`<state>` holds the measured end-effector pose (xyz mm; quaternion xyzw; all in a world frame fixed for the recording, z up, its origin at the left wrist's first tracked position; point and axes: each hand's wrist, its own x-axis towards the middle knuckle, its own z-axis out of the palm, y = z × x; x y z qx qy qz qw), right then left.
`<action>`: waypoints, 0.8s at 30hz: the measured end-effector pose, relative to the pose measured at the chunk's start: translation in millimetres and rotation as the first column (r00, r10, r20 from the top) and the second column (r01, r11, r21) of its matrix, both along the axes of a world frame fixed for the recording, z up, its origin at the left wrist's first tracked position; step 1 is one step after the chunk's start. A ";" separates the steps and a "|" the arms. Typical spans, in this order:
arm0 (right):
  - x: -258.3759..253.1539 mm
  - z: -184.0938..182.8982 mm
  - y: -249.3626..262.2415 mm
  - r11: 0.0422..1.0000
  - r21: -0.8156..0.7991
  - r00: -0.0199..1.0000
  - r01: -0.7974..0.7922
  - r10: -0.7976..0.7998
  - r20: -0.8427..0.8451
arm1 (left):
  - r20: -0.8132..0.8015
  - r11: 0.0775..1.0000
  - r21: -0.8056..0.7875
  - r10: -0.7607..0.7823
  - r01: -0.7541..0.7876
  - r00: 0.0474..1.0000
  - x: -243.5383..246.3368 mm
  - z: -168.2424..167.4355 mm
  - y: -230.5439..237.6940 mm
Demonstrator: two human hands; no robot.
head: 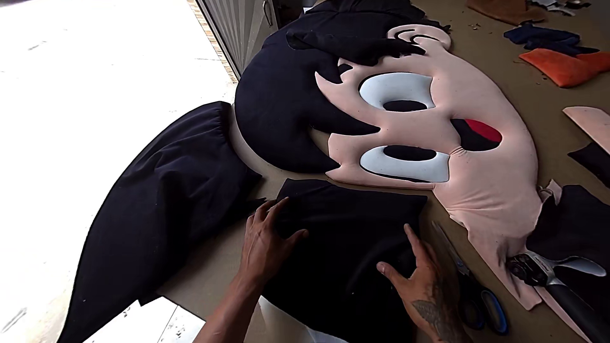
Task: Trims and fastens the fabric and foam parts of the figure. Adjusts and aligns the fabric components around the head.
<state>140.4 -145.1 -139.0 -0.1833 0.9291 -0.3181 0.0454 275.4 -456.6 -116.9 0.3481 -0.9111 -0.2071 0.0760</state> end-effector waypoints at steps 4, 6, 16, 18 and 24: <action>-13.7 7.6 4.7 0.999 0.003 0.999 0.045 -0.045 0.006 | -0.033 0.999 0.020 -0.029 0.029 0.999 -11.4 -0.7 9.4; -18.4 8.9 3.7 0.998 0.005 0.998 0.062 -0.062 0.021 | -0.030 0.999 0.030 -0.029 0.029 0.999 -14.5 0.3 10.9; -32.9 15.4 -4.0 0.995 0.086 0.999 0.040 -0.041 0.010 | -0.051 0.999 0.020 -0.034 0.035 0.998 -11.7 -0.5 6.7; -33.1 20.0 -4.7 0.995 0.091 0.998 0.047 -0.050 0.032 | -0.078 0.998 0.010 -0.056 0.056 0.995 -10.4 -2.6 6.0; -31.9 25.6 -1.3 0.989 0.121 0.992 0.086 -0.097 0.082 | -0.088 0.995 0.010 -0.100 0.102 0.991 -12.2 -6.5 8.4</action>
